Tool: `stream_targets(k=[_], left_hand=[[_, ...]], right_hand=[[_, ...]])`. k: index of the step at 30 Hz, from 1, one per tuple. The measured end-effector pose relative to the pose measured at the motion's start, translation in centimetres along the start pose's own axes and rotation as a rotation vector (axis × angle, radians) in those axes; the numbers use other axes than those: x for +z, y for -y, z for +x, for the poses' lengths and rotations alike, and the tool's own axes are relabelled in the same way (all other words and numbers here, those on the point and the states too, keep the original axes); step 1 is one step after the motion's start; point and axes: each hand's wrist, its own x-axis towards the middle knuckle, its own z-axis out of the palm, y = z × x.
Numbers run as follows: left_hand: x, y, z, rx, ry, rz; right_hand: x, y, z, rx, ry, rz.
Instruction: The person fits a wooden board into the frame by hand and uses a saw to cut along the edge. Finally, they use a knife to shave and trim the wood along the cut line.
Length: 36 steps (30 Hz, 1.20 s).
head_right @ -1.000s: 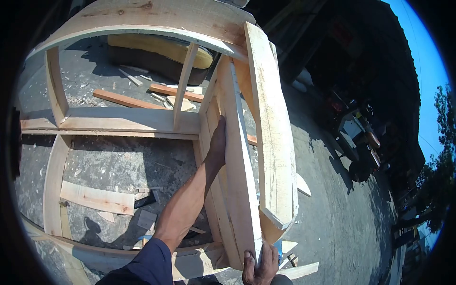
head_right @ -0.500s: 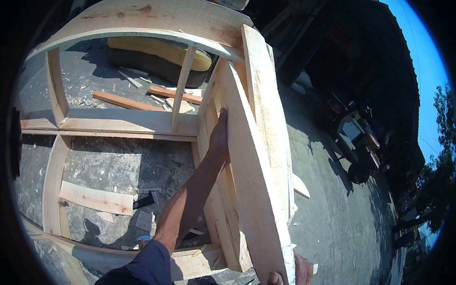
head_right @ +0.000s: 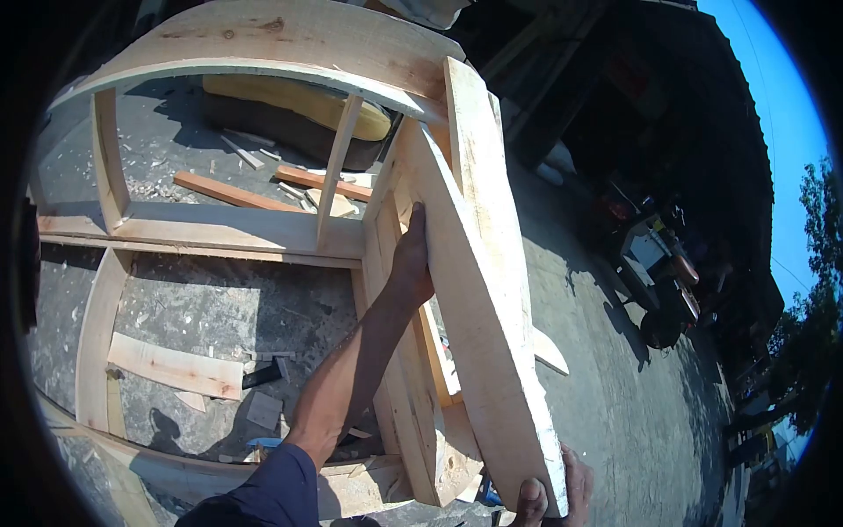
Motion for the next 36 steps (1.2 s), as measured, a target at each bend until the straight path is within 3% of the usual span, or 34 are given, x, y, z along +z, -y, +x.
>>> stream_targets(k=[2,6,36], left_hand=[[-0.1,0.5,0.3,0.015,-0.001,0.004],[0.3,1.0,0.0,0.034,0.075,-0.04],[1.9,-0.4,-0.3,-0.052,-0.011,-0.063]], right_hand=[[-0.4,-0.7,2.2,0.129,0.044,0.389],[-0.2,-1.3,2.4,0.212,0.055,0.558],[2.0,-0.6,0.0,0.515,-0.002,0.758]])
